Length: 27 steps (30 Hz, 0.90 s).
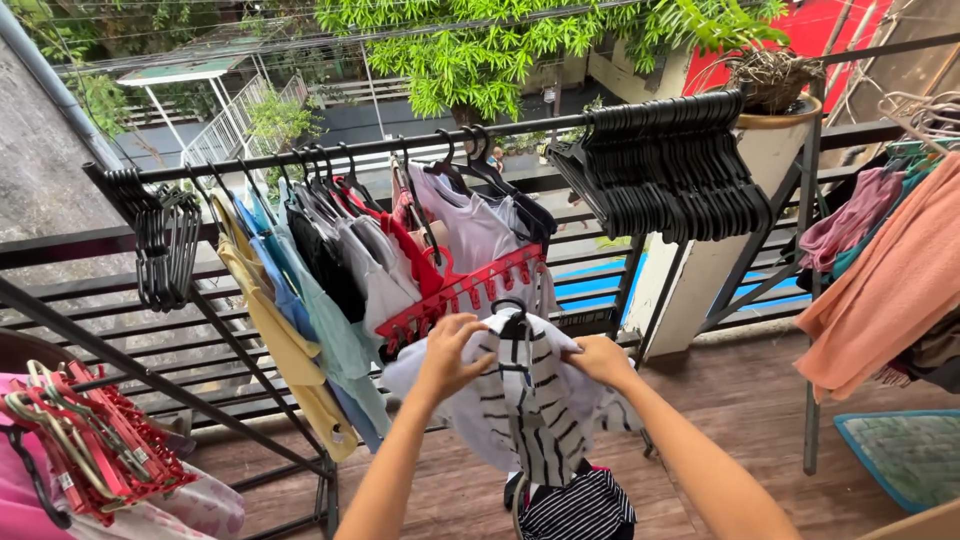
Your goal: Hanging various items of clothing and laundry onto a rack on a balcony using hangers and clips.
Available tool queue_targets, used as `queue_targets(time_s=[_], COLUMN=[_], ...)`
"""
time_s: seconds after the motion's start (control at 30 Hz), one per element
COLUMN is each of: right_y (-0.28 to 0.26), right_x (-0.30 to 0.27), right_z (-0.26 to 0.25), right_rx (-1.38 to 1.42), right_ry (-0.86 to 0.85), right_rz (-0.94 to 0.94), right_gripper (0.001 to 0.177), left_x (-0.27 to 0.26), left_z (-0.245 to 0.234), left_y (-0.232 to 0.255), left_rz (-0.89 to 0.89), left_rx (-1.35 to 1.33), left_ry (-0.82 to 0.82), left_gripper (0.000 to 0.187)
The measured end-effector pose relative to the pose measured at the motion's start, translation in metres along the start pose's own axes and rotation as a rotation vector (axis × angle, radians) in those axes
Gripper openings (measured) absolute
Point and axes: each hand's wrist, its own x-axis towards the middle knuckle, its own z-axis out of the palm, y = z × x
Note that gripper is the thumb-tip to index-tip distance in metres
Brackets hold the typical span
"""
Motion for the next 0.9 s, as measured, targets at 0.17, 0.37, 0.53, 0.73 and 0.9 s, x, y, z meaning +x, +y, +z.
queue_targets(time_s=[0.17, 0.37, 0.53, 0.73, 0.9], right_y=[0.0, 0.087, 0.171, 0.208, 0.268], right_x=[-0.008, -0.023, -0.043, -0.032, 0.034], right_z=[-0.008, -0.034, -0.059, -0.076, -0.04], right_rx=[-0.107, -0.112, -0.248, -0.404, -0.179], right_ry=[-0.01, -0.015, -0.01, -0.025, 0.009], right_rz=[0.079, 0.265, 0.504, 0.623, 0.46], right_gripper=[0.041, 0.045, 0.047, 0.053, 0.058], left_x=[0.002, -0.001, 0.007, 0.052, 0.091], left_z=[0.072, 0.09, 0.126, 0.153, 0.159], left_y=[-0.028, -0.038, -0.075, -0.091, -0.081], left_rz=[-0.153, -0.21, -0.185, -0.298, -0.267], left_rx=[0.185, 0.231, 0.311, 0.342, 0.373], left_ry=[0.089, -0.156, -0.175, -0.018, 0.084], left_gripper=[0.066, 0.086, 0.084, 0.084, 0.084])
